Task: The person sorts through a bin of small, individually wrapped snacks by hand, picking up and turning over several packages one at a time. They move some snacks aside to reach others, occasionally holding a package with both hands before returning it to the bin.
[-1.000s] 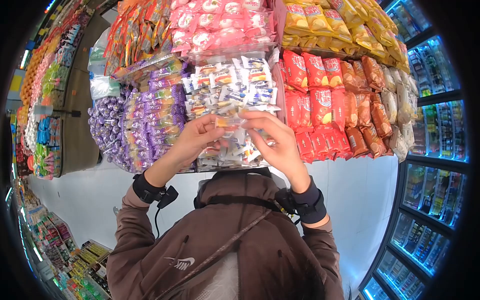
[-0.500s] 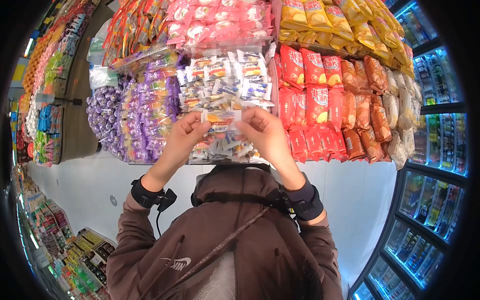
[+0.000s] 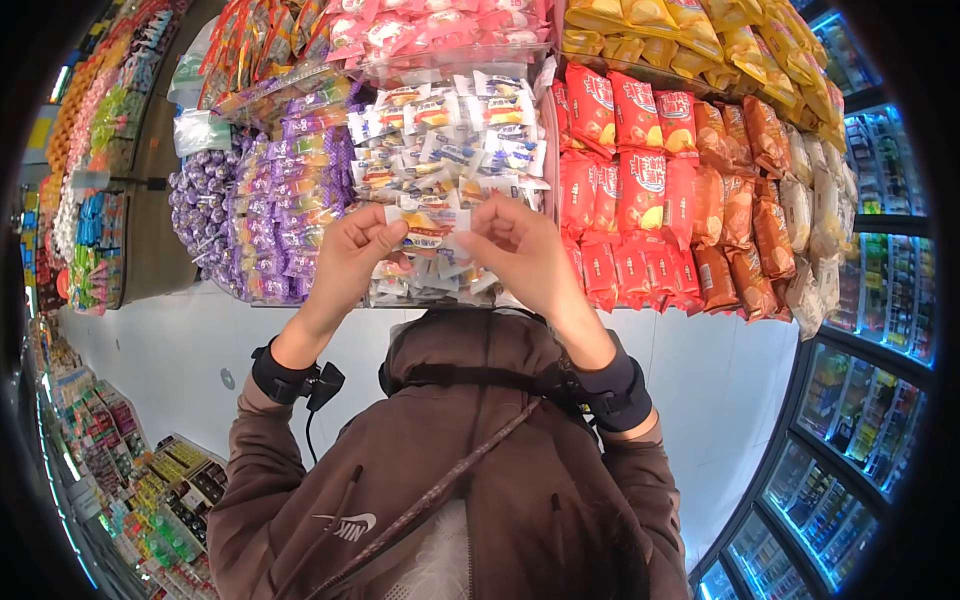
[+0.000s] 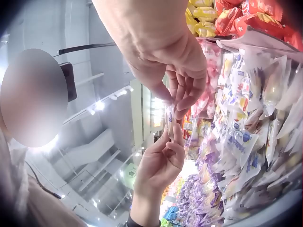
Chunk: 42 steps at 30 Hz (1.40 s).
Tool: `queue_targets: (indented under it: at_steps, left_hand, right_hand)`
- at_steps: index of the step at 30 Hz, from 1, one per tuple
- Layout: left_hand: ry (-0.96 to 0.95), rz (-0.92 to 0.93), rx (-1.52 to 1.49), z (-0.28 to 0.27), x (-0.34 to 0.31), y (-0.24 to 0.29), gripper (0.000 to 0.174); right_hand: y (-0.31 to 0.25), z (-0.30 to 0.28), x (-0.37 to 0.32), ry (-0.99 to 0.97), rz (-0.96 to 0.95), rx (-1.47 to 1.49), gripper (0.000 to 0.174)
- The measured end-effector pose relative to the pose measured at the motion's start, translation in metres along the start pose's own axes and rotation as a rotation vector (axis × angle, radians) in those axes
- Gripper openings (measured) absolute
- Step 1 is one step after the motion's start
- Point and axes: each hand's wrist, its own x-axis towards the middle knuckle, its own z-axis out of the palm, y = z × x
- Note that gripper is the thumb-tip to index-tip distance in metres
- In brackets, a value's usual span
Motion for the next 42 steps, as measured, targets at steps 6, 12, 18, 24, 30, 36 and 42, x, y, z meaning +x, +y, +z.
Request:
queue_targets:
  at_steps: [6, 12, 18, 24, 30, 36, 42]
  left_hand:
    - [0.018, 0.058, 0.109, 0.011, 0.0, 0.014, 0.016]
    - [0.123, -0.005, 0.14, 0.009, 0.004, 0.027, 0.015]
    - [0.077, -0.075, 0.079, 0.002, 0.005, 0.03, 0.018]
    - [-0.01, 0.102, -0.104, 0.019, 0.007, 0.008, 0.03]
    - [0.029, 0.156, -0.006, 0.01, 0.013, 0.001, 0.022]
    - [0.359, 0.545, 0.734, -0.061, 0.047, 0.018, 0.017]
    - [0.241, 0.58, 1.15, -0.094, 0.091, 0.032, 0.016]
  right_hand:
    - [-0.01, 0.002, 0.003, -0.012, -0.004, -0.131, 0.013]
    - [-0.005, 0.0, 0.007, -0.047, -0.007, -0.095, 0.014]
    - [-0.008, -0.001, 0.01, -0.104, 0.039, -0.061, 0.012]
    - [-0.009, 0.0, 0.013, -0.007, -0.046, -0.03, 0.012]
    - [-0.011, -0.006, 0.012, -0.069, -0.006, -0.119, 0.009]
    - [-0.013, -0.022, 0.0, 0.052, 0.032, -0.109, 0.011]
    - [-0.011, -0.027, 0.005, 0.065, 0.026, -0.111, 0.011]
